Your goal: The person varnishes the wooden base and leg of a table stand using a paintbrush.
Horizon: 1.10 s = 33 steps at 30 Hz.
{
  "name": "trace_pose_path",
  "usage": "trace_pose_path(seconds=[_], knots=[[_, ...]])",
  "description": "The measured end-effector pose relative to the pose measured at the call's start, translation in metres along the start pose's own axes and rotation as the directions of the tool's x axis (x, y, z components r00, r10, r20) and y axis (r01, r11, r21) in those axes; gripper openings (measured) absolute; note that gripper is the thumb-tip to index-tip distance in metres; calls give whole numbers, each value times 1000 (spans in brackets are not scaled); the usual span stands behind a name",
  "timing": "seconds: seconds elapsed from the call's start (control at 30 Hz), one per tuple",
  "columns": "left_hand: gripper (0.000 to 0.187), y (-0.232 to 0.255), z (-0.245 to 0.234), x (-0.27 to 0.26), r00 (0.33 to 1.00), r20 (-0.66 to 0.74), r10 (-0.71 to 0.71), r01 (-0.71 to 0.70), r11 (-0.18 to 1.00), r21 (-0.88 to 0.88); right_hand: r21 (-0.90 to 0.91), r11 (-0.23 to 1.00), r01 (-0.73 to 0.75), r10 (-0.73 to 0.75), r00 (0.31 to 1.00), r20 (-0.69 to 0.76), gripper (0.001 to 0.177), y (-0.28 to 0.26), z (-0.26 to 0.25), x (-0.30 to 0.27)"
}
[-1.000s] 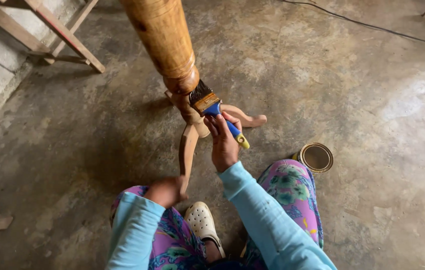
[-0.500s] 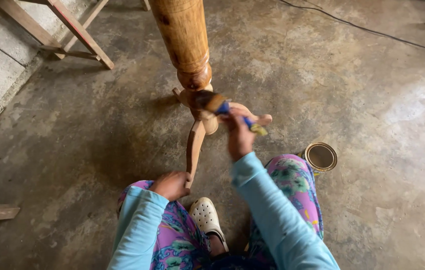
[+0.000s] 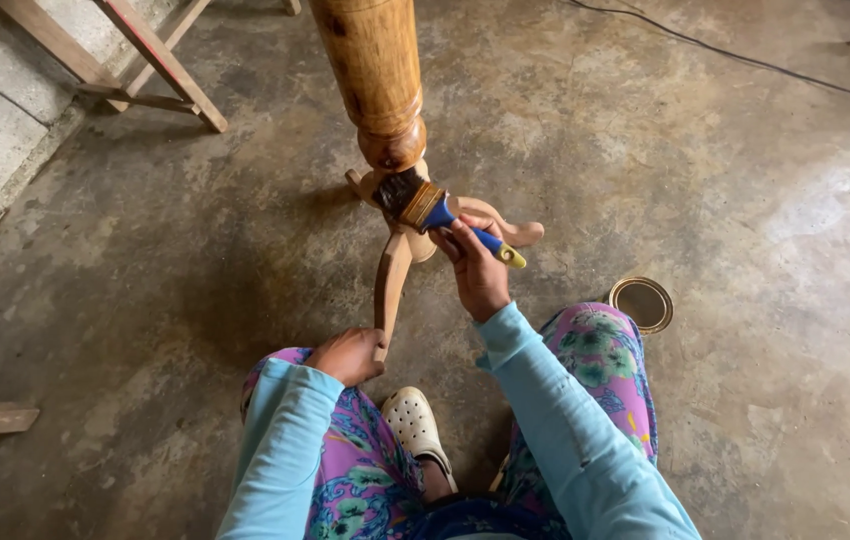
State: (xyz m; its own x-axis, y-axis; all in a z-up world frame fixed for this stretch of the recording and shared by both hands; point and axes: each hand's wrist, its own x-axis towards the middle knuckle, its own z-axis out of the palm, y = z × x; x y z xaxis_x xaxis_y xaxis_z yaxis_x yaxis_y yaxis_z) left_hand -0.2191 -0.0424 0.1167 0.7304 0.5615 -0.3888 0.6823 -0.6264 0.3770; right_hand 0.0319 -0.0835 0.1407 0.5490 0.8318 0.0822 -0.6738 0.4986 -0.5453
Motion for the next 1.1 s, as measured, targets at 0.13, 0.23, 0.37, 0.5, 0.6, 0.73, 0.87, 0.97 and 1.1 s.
trace_pose_path(seconds=[0.13, 0.23, 0.37, 0.5, 0.6, 0.73, 0.87, 0.97, 1.1], knots=[[45, 15, -18, -12, 999, -6, -44, 44, 999, -30, 10, 999, -43, 43, 999, -17, 16, 1, -19, 3], [48, 31, -29, -22, 983, 47, -177, 179, 983, -42, 170, 984, 43, -13, 985, -170, 18, 9, -32, 15], [51, 18, -21, -16, 987, 48, -152, 154, 988, -24, 343, 939, -32, 124, 960, -251, 29, 30, -20, 22], [50, 9, -11, -10, 983, 75, -169, 170, 985, -12, 486, 857, -174, 288, 943, -169, 25, 47, -20, 1], [52, 12, -15, -10, 985, 75, -152, 151, 988, 27, 369, 888, -274, 326, 942, -85, 20, 39, -15, -9], [52, 20, -21, -12, 986, 49, -161, 162, 987, -15, 248, 877, -411, 421, 907, 16, 20, 28, -17, -3], [45, 17, -19, -18, 989, 29, -147, 148, 988, -35, 240, 949, -204, 232, 968, -92, 19, 21, -31, 29], [39, 17, -24, -28, 987, 22, -160, 161, 985, -58, 229, 971, -75, 100, 990, -102, 22, 23, -44, 43], [37, 16, -29, -42, 972, 43, -232, 234, 971, -56, 306, 942, 141, -38, 947, -319, 27, 23, -55, 52]])
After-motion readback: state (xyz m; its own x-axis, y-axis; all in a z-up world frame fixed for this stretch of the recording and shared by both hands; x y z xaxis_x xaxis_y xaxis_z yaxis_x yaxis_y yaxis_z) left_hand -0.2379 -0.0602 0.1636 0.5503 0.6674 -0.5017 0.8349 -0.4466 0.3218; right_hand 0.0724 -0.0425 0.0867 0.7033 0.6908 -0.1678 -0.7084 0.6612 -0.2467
